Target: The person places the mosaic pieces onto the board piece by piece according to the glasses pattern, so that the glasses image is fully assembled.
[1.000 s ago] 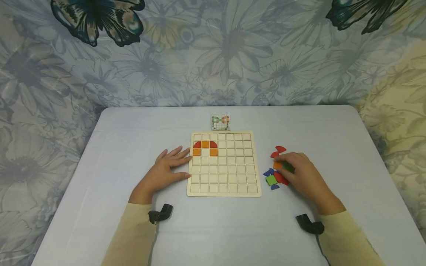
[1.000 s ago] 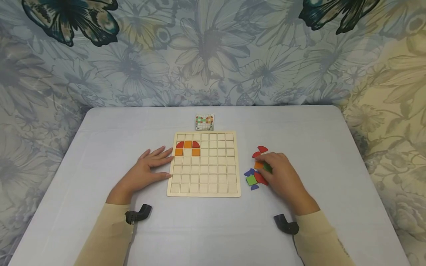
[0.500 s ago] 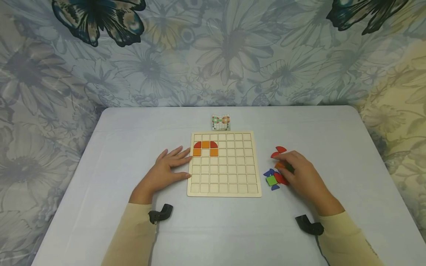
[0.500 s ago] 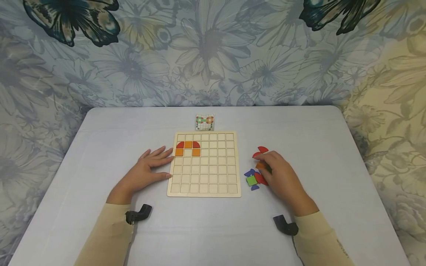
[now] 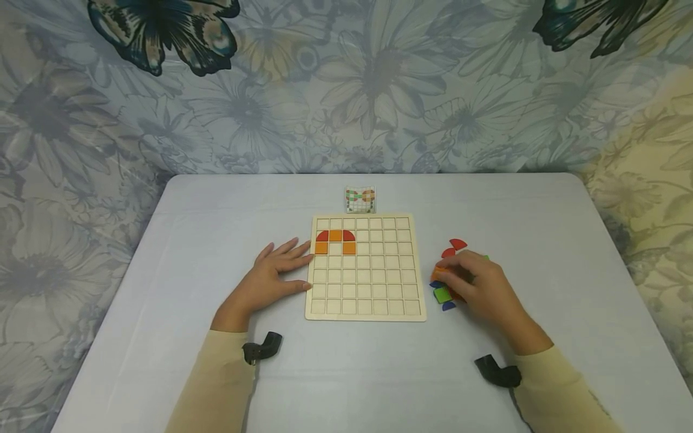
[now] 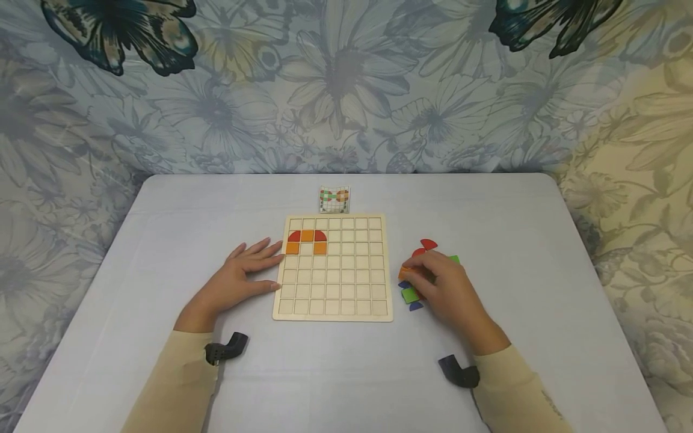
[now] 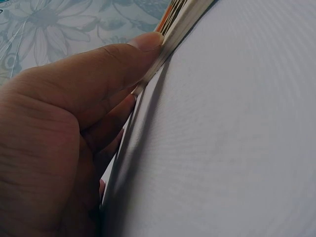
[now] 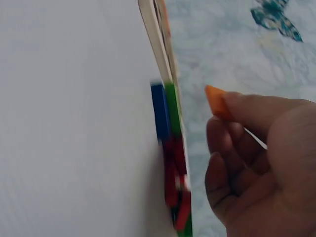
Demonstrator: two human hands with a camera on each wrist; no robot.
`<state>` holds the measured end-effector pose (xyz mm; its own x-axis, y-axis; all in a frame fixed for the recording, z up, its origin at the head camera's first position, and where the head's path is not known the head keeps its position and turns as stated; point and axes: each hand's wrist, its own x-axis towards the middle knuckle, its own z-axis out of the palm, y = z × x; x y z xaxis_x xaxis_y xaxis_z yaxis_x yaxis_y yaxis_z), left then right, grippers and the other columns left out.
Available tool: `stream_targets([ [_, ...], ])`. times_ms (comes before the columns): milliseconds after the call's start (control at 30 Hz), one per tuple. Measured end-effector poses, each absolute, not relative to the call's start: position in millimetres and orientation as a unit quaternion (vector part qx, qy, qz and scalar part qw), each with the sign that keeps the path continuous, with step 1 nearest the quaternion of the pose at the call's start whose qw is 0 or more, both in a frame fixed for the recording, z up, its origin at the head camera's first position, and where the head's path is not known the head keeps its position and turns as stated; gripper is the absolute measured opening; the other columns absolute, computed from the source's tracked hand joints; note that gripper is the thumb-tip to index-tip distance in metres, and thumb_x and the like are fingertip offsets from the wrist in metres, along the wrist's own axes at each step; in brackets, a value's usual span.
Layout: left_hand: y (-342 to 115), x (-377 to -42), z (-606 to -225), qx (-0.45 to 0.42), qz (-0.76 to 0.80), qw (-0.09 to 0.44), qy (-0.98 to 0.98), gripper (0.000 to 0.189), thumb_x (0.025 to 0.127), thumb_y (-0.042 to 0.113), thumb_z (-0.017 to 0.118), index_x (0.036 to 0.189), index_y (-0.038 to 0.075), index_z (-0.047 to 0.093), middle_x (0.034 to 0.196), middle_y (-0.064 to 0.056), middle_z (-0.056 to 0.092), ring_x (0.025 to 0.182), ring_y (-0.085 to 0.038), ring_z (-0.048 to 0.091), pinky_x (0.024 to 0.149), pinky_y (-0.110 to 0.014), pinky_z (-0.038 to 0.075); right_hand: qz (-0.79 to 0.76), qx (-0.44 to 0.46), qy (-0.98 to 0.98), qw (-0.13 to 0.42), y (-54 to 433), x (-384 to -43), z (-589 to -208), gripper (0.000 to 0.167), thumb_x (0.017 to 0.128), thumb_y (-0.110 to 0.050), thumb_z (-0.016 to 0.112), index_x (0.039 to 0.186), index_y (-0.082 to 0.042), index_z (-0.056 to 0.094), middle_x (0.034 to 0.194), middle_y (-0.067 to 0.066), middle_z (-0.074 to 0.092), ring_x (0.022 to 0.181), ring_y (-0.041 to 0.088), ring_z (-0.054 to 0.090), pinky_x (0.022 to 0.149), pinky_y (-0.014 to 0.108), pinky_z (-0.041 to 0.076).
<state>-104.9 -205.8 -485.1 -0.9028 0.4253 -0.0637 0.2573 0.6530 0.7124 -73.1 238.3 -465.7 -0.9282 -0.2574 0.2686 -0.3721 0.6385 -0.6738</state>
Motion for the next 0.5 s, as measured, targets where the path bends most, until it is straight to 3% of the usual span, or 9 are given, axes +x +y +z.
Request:
stream_targets([
  [333, -205.5, -104.6, -485.4, 0.190, 0.368, 0.113, 0.903, 0.070, 0.090, 0.036, 0.092, 0.152, 0.016, 0.066, 0.166, 0.010, 0.045, 0.162, -0.017, 0.023, 0.131, -0.051, -0.003, 0.429, 0.194, -0.882, 0.006, 198.0, -72.2, -461.2, 0.018, 0.095, -0.004, 0.086, 0.107, -0.017, 0.082, 0.097, -0.013, 0.069, 0.081, 0.012, 0.062, 0.070, 0.022, 0.054],
  [500, -205.8, -104.3, -485.3, 0.190, 0.373, 0.111, 0.901, 0.069, 0.090, 0.035, 0.092, 0.151, 0.017, 0.066, 0.165, 0.011, 0.045, 0.162, -0.016, 0.024, 0.131, -0.050, -0.003, 0.428, 0.213, -0.878, -0.022, 172.8, -74.9, -457.7, 0.015, 0.098, -0.008, 0.084, 0.110, -0.018, 0.082, 0.101, -0.014, 0.070, 0.089, 0.011, 0.064, 0.077, 0.027, 0.057],
])
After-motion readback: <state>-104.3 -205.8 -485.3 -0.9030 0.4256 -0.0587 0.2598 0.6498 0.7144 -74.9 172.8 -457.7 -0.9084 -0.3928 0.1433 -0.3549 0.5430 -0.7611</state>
